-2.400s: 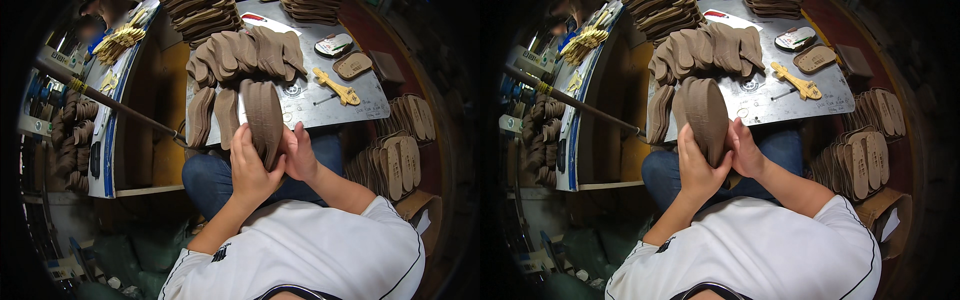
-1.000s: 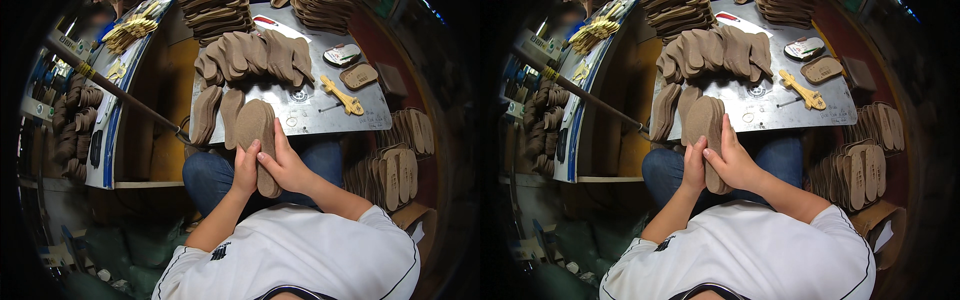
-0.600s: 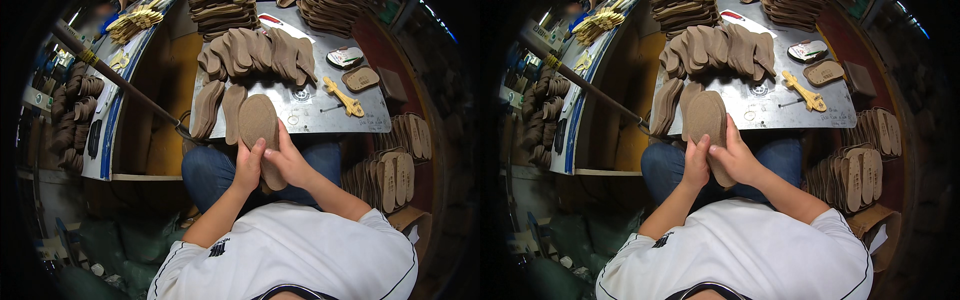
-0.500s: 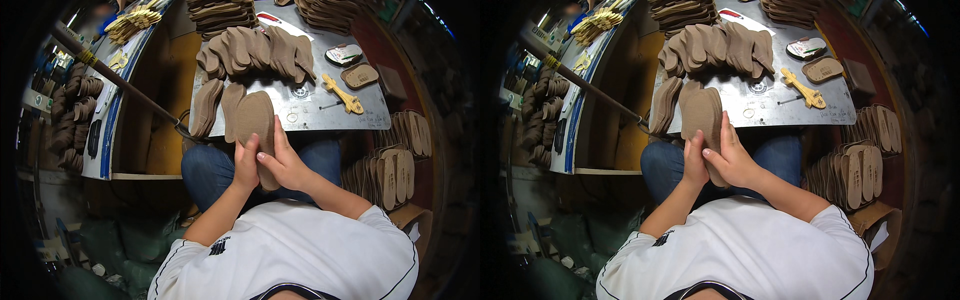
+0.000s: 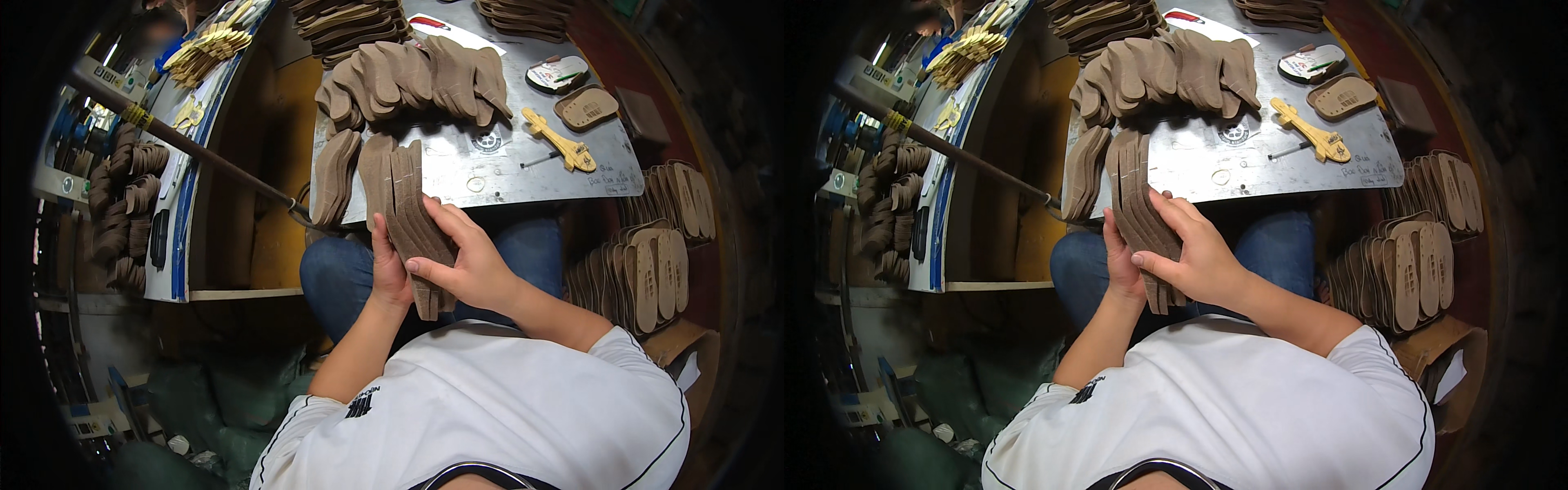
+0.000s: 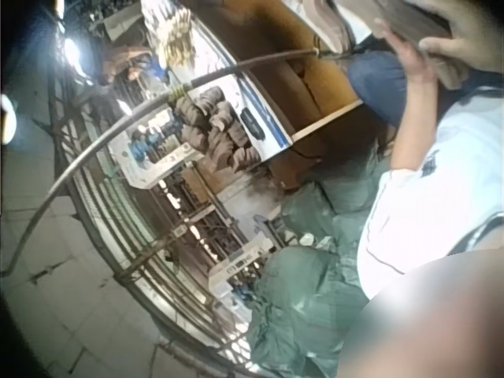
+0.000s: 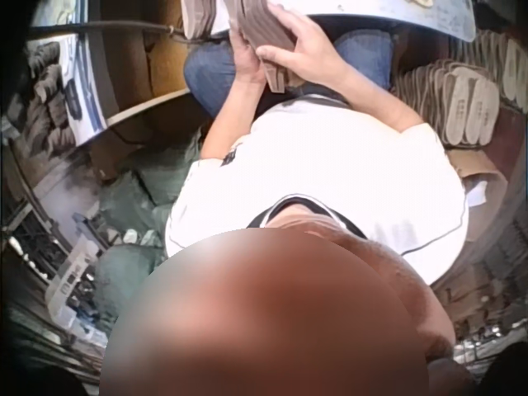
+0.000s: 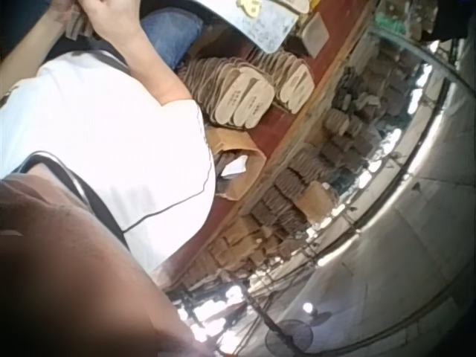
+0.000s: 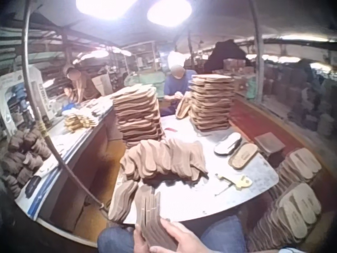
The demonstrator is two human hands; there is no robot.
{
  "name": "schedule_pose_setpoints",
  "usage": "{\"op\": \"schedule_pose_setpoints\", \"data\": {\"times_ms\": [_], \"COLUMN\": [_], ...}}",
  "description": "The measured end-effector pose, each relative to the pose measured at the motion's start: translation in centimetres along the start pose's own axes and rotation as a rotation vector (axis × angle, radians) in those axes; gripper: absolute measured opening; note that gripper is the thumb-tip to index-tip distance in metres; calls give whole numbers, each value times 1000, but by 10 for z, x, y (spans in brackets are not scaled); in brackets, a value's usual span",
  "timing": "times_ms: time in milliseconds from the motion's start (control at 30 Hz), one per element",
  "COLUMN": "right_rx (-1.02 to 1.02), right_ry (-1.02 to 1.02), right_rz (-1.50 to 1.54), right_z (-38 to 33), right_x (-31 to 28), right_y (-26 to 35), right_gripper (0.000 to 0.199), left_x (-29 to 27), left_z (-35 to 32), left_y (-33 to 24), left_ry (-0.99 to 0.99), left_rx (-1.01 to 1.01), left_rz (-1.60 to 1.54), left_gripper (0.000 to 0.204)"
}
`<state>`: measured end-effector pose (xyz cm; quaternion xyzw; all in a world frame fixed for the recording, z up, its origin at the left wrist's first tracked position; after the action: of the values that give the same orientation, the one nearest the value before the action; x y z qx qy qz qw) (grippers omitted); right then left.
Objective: The person marks a yellow shoe insole with a pen, then stacks and bundles brown insoles with rubber bands. The person places the marked insole aside and continues bundling stacks of insoles on the table.
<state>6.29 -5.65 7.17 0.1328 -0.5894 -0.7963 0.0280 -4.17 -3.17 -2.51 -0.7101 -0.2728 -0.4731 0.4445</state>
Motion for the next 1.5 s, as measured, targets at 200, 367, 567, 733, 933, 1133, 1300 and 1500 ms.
{"op": "schedule_pose_setpoints", "data": {"times_ms": [200, 367, 567, 733, 933, 1133, 1300, 1500], "right_rx": [114, 59, 84, 16, 52, 276, 558, 731], "right_ry": [-39, -128, -95, 10, -297, -496, -453, -457], "right_rz": [-156, -298, -605, -330, -397, -913, -1004, -1041], "right_z": [-6, -1, 5, 13, 83, 210, 276, 307], "right_x": [-9, -24, -24, -11, -103, -183, -183, -180], "right_y": [-9, -9, -14, -1, -44, -120, -153, -160], "right_gripper": [79, 68, 71, 60, 48, 92, 103, 98], "left_x": [-15, -10, -3, -5, -10, -38, -39, -35], "left_z": [6, 16, 15, 35, 80, 94, 92, 96], "left_y": [2, -3, 18, 14, -80, -103, -97, -88], "left_ry": [-26, -60, 63, 164, 166, 119, 80, 34], "left_rx": [17, 70, -40, -255, -15, 77, 117, 52], "left_rz": [430, 605, 300, -1, 108, -42, 170, 200], "left_gripper": [92, 95, 85, 70, 101, 100, 98, 94]}}
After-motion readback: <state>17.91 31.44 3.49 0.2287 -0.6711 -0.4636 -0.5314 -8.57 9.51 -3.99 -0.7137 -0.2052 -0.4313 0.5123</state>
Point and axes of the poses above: each hand's wrist, its own z-axis towards the middle knuckle, its own x-axis out of the palm, y = z × x, the point moved 10 cm from there along z, towards the middle knuckle, and after that the axes turned 1 degree about -z, right-handed, at the moved point
